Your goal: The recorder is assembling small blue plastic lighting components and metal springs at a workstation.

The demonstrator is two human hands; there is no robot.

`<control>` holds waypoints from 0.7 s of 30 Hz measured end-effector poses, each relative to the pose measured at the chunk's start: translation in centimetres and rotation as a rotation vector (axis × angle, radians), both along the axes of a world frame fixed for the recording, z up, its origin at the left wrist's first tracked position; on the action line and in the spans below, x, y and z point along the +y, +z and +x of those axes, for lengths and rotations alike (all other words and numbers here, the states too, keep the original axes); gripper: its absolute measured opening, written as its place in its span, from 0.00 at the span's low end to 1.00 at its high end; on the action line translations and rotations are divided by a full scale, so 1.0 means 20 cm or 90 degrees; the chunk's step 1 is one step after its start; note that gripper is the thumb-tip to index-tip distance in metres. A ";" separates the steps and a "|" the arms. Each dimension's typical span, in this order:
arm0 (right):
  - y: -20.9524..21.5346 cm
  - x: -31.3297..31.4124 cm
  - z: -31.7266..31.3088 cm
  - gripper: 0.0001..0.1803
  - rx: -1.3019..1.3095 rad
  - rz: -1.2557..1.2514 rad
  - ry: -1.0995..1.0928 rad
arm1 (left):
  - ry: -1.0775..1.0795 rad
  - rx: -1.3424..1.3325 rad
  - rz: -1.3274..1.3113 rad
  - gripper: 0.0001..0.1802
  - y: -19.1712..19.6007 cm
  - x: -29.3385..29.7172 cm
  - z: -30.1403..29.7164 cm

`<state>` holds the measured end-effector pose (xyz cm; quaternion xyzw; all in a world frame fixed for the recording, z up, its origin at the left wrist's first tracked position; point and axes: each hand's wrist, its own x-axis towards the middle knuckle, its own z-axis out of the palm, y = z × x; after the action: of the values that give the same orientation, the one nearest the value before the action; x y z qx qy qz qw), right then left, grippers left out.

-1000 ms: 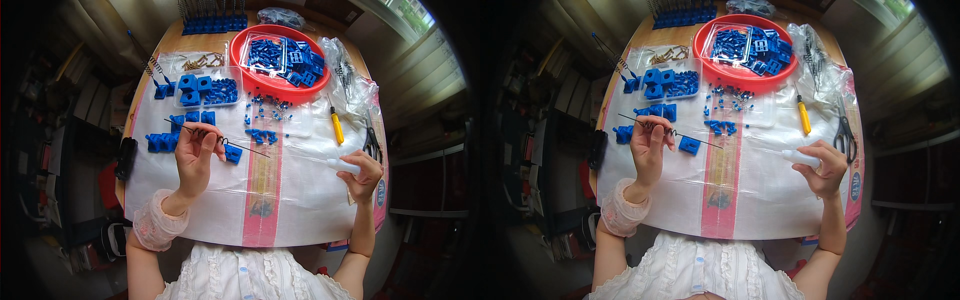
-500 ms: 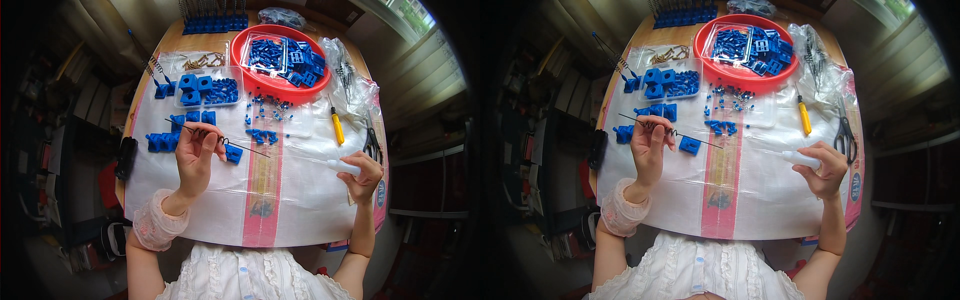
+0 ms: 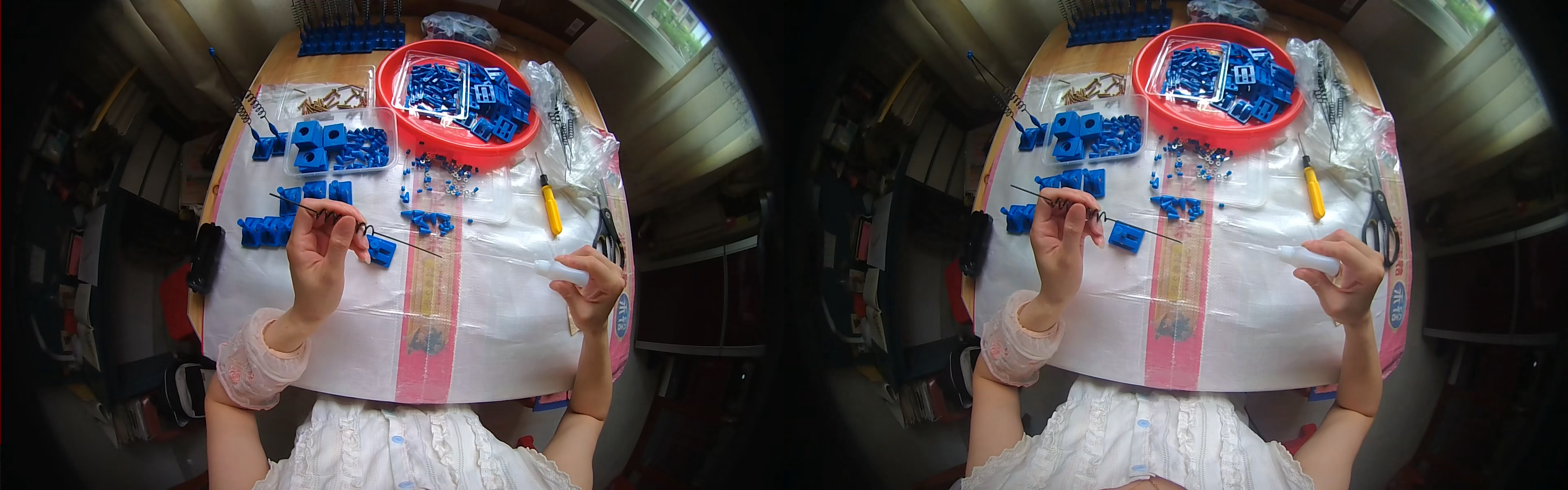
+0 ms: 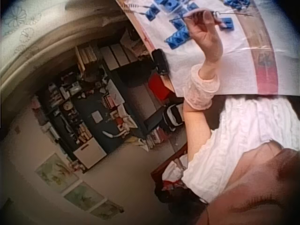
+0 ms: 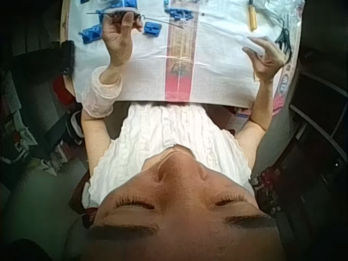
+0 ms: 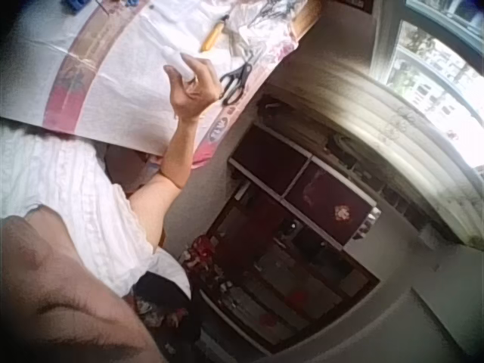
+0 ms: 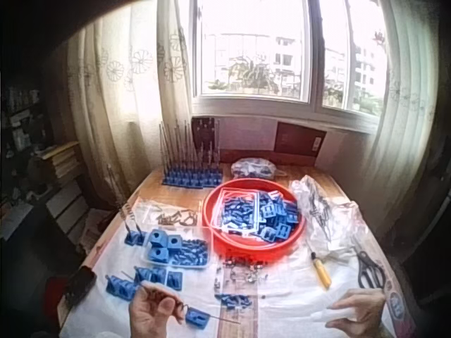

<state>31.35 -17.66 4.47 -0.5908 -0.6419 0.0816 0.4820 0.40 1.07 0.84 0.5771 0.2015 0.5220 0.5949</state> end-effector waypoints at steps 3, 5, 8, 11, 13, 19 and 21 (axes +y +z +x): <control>0.00 0.00 0.00 0.16 0.000 -0.001 0.000 | 0.001 -0.003 -0.002 0.07 0.00 0.00 0.00; 0.00 0.00 0.00 0.16 0.002 0.002 0.002 | 0.000 -0.001 -0.002 0.07 0.01 0.00 0.00; 0.00 0.00 0.00 0.16 0.006 -0.001 0.003 | -0.001 0.000 -0.002 0.07 0.00 0.00 0.00; 0.00 0.00 0.00 0.16 -0.004 0.002 0.005 | 0.003 0.013 0.007 0.07 0.00 0.00 0.00; 0.01 0.00 0.00 0.16 -0.002 0.001 0.006 | 0.005 0.019 0.012 0.07 0.00 0.00 0.00; 0.00 0.00 0.00 0.16 0.005 -0.001 0.007 | 0.003 0.019 0.014 0.07 0.01 0.00 0.00; 0.00 0.00 0.00 0.16 0.005 -0.002 0.008 | 0.003 0.018 0.015 0.07 0.00 0.00 0.00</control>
<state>31.35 -17.70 4.52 -0.5870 -0.6437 0.0878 0.4831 0.47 1.07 0.94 0.5911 0.2047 0.5174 0.5839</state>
